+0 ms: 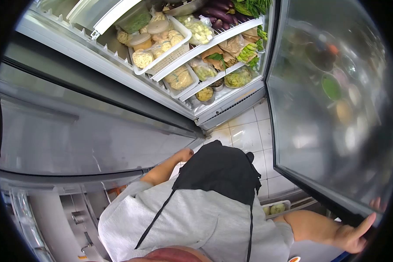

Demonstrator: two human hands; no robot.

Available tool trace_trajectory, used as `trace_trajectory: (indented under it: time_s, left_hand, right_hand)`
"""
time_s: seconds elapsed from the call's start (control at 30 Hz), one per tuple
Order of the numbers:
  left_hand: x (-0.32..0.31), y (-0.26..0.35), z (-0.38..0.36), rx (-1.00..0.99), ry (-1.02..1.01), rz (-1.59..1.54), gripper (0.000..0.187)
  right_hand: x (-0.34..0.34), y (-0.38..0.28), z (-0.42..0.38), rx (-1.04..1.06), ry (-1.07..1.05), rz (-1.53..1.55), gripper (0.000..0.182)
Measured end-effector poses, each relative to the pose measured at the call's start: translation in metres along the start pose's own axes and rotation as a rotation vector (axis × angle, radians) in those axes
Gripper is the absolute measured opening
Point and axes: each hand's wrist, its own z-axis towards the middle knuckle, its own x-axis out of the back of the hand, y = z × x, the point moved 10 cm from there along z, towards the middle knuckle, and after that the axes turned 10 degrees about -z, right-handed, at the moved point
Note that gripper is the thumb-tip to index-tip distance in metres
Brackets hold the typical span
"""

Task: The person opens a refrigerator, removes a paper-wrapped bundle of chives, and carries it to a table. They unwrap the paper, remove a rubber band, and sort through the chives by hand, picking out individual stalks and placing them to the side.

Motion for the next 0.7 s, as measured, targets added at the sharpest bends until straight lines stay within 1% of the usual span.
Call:
trace_trajectory:
  time_s: [0.1,0.17,0.33,0.43,0.5,0.53,0.57,0.63,0.7]
  left_hand:
    - [0.014,0.039,0.015,-0.052,0.050,0.005,0.021]
    - [0.027,0.075,0.016,-0.099,0.088,-0.078,0.018]
    - [0.053,0.184,0.010,-0.267,0.119,-0.148,0.016]
    - [0.066,0.239,0.014,-0.517,0.113,-0.068,0.013]
    - [0.082,0.266,0.025,-0.604,0.107,-0.105,0.011]
    - [0.095,0.284,0.027,-0.648,0.104,-0.123,0.010]
    - [0.113,0.303,0.027,-0.708,0.150,-0.089,0.008]
    - [0.167,0.357,0.010,-0.824,0.249,-0.015,0.006]
    - [0.225,0.400,0.003,-0.973,0.374,-0.043,0.008]
  right_hand:
    - [0.004,0.024,0.008,-0.030,-0.001,0.010,0.039]
    - [0.002,0.032,0.013,-0.044,-0.013,0.013,0.042]
    - [0.003,0.045,0.010,-0.100,-0.012,-0.005,0.044]
    - [0.000,0.052,0.004,-0.138,0.015,0.000,0.041]
    - [0.001,0.055,0.000,-0.177,0.040,-0.023,0.041]
    - [0.002,0.056,-0.002,-0.194,0.055,-0.044,0.041]
    - [0.003,0.056,-0.003,-0.206,0.073,-0.081,0.041]
    - [0.001,0.054,-0.005,-0.235,0.120,-0.128,0.043]
    - [-0.001,0.052,-0.009,-0.270,0.160,-0.149,0.045]
